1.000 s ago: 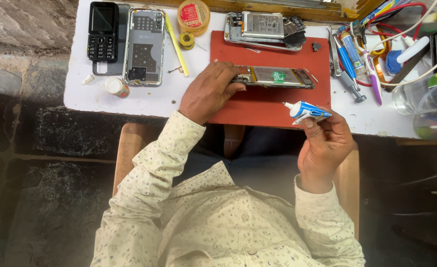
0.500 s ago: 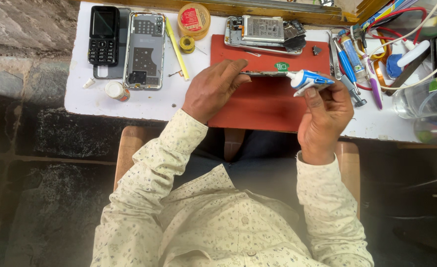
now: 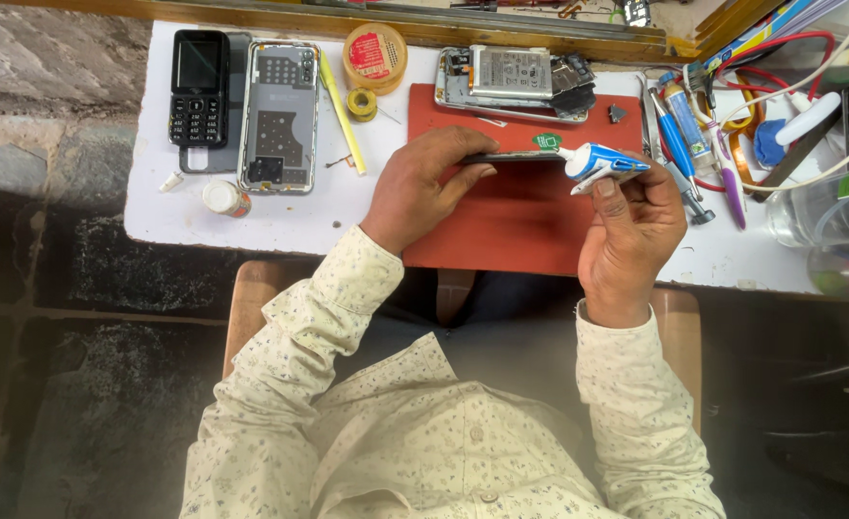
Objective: The person repairs a smartphone at a workbench. They handle the opened phone body, apply adhesive from a tube along the frame edge, press the frame into place, use a metal tool to work on the assembly, and reposition the phone parts on the mat.
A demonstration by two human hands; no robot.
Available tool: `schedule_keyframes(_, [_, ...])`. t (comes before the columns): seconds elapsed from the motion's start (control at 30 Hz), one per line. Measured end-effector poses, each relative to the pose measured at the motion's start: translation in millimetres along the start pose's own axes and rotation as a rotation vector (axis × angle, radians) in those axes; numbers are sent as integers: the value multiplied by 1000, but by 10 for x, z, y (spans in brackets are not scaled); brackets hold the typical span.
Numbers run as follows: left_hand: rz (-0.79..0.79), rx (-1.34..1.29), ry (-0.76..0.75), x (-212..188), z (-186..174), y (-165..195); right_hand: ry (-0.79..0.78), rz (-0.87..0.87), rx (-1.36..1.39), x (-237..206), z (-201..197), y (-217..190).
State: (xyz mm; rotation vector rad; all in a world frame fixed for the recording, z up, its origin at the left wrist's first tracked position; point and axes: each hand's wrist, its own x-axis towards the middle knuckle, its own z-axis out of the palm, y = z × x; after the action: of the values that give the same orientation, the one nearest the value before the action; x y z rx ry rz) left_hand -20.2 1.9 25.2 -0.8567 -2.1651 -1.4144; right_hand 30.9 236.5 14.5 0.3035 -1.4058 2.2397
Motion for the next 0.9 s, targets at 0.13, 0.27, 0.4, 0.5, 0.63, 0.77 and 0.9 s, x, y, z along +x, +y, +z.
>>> schedule_keyframes(0.13, [26,64,-5,-6,-16,10,-21,-29,-49,-7,-20,1])
schedule_keyframes(0.27, [95,165,-15,-34,-43,43,-96,-56,-150,-62,-36,-57])
schedule_keyframes(0.4, [188,196,-34,-59,-73,60,-263,-50,-236,-166,-28,-144])
schedule_keyframes(0.5, [211,219,-36,-71,-79,64,-304,-103,-370,-182,-25,-167])
schedule_keyframes(0.63, [227,241,-27,-84,-82,64,-239,-130,-375,-193,-21,-151])
schedule_keyframes(0.77, [231,235,-21,-90,-87,71,-202,-117,-391,-205,-31,-171])
schedule_keyframes(0.9, [215,218,-23,-92,-84,89,-174,-124,-418,-219,-10,-198])
